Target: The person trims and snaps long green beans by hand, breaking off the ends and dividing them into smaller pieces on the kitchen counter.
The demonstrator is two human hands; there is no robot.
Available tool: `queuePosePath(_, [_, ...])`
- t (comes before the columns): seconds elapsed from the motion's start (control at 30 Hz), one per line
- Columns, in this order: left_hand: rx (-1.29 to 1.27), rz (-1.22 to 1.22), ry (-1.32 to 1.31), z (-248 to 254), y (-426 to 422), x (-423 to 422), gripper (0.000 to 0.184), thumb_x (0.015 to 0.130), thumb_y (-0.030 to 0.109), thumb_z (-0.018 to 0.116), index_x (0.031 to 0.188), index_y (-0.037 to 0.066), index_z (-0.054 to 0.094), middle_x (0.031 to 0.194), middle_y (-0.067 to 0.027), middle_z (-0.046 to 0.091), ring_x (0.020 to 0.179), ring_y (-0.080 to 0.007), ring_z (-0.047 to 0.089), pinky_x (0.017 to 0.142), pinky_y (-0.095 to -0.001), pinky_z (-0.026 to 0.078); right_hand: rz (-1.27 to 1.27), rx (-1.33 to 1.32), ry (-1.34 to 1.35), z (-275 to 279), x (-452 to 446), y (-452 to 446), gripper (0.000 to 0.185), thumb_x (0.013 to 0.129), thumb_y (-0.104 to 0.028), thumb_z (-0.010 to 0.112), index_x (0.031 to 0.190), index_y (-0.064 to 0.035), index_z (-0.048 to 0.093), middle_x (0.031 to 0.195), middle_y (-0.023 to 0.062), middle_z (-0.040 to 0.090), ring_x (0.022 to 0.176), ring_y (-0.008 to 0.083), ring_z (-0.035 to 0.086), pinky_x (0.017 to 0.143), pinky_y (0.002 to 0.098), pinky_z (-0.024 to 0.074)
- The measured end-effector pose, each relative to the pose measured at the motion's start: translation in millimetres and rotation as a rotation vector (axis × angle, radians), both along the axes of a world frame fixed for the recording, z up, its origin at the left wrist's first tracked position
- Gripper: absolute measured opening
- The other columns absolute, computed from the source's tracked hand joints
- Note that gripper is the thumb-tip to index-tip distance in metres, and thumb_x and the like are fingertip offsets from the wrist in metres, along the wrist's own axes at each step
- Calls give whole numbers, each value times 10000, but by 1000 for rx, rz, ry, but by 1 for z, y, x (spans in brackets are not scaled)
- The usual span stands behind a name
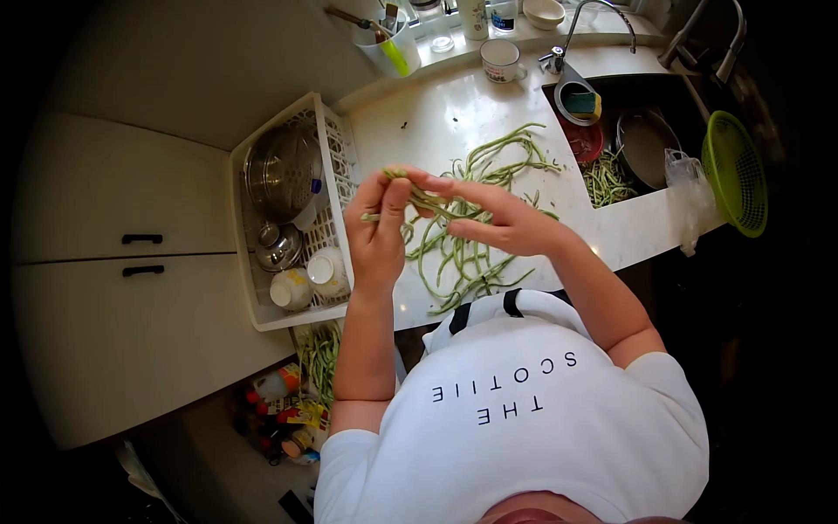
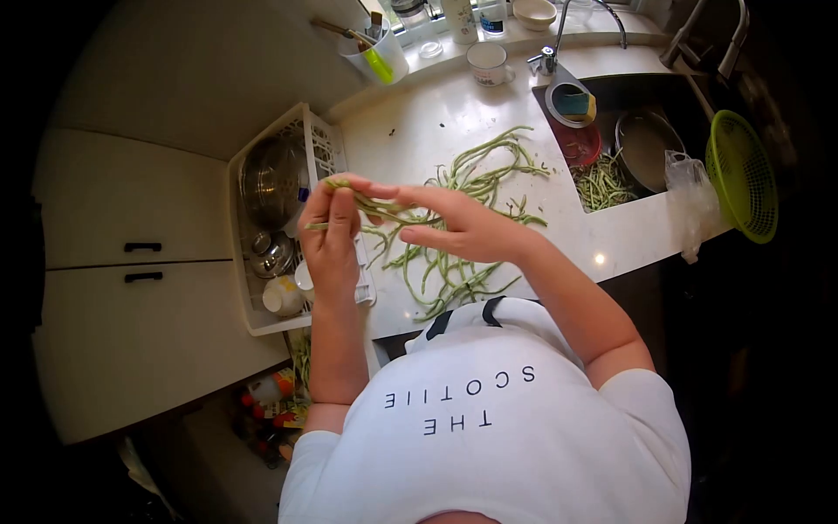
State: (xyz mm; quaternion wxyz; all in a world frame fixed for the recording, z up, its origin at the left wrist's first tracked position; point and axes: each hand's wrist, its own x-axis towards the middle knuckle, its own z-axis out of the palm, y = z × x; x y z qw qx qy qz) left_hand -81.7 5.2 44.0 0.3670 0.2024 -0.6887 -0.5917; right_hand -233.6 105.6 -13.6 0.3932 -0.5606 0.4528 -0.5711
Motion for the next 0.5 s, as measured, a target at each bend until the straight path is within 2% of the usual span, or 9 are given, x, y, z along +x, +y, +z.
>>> queuePosePath(0.1, [-78, 202, 170, 14, -22, 7, 246, 1033, 277, 468, 1010, 67, 595, 917, -100, 691, 724, -72, 565, 614, -189, 394, 5, 48, 261, 2, -5, -17, 258, 989, -215, 509, 1138, -51, 641, 1039, 128, 654, 980, 268, 620, 847, 366, 476])
queuePosePath(0.17, [-112, 282, 216, 24, -42, 22, 250, 1038, 281, 454, 1017, 75, 593, 950, -108, 686, 786, -99, 598, 656, -209, 422, -67, -27, 303, -15, -8, -23, 245, 997, -205, 486, 1097, -49, 647, 982, 121, 655, 920, 272, 622, 808, 369, 479])
queuePosePath(0.23, [44, 394, 429, 30, -58, 36, 258, 1046, 282, 416, 1015, 91, 587, 1014, -97, 677, 910, -156, 614, 862, -315, 486, -134, -52, 354, -28, -13, -23, 250, 1005, -210, 472, 1064, -47, 652, 920, 111, 663, 840, 271, 626, 763, 365, 486])
queuePosePath(0.27, [39, 399, 426, 32, -67, 47, 258, 1046, 282, 416, 1015, 91, 587, 1014, -97, 677, 910, -156, 614, 862, -315, 486, -128, -56, 350, -30, -14, -22, 250, 1005, -210, 472, 1064, -47, 652, 920, 111, 663, 840, 271, 626, 763, 365, 486])
queuePosePath(0.33, [287, 238, 652, 35, -78, 62, 255, 1049, 263, 393, 1005, 95, 580, 1057, -73, 673, 975, -195, 615, 1042, -434, 442, -125, 19, 229, -35, -17, -18, 248, 1001, -216, 484, 1066, -47, 653, 936, 117, 667, 837, 272, 625, 756, 353, 483])
queuePosePath(0.37, [369, 300, 692, 35, -80, 66, 238, 1042, 247, 403, 1001, 83, 572, 934, -43, 652, 930, -186, 611, 1112, -473, 395, -113, 38, 205, -37, -18, -16, 248, 996, -211, 508, 1093, -35, 653, 904, 82, 670, 782, 210, 611, 735, 323, 478])
queuePosePath(0.4, [368, 304, 690, 34, -82, 70, 238, 1042, 247, 403, 1001, 83, 572, 934, -43, 652, 930, -186, 611, 1112, -473, 395, -110, 38, 203, -37, -19, -14, 248, 996, -211, 508, 1093, -35, 653, 904, 82, 670, 782, 210, 611, 735, 323, 478])
queuePosePath(0.47, [613, 104, 901, 29, -88, 79, 190, 1032, 192, 428, 992, 64, 562, 798, -40, 567, 814, -178, 578, 1026, -432, 457, -7, 204, -12, -35, -22, -8, 255, 995, -202, 520, 1128, -30, 653, 842, 26, 637, 739, 113, 559, 698, 277, 463])
queuePosePath(0.5, [615, 104, 898, 25, -91, 83, 190, 1032, 192, 428, 992, 64, 562, 798, -40, 567, 814, -178, 578, 1026, -432, 457, 52, 273, -188, -39, -24, -7, 260, 994, -193, 529, 1142, -20, 654, 816, -18, 591, 745, 53, 509, 675, 232, 446])
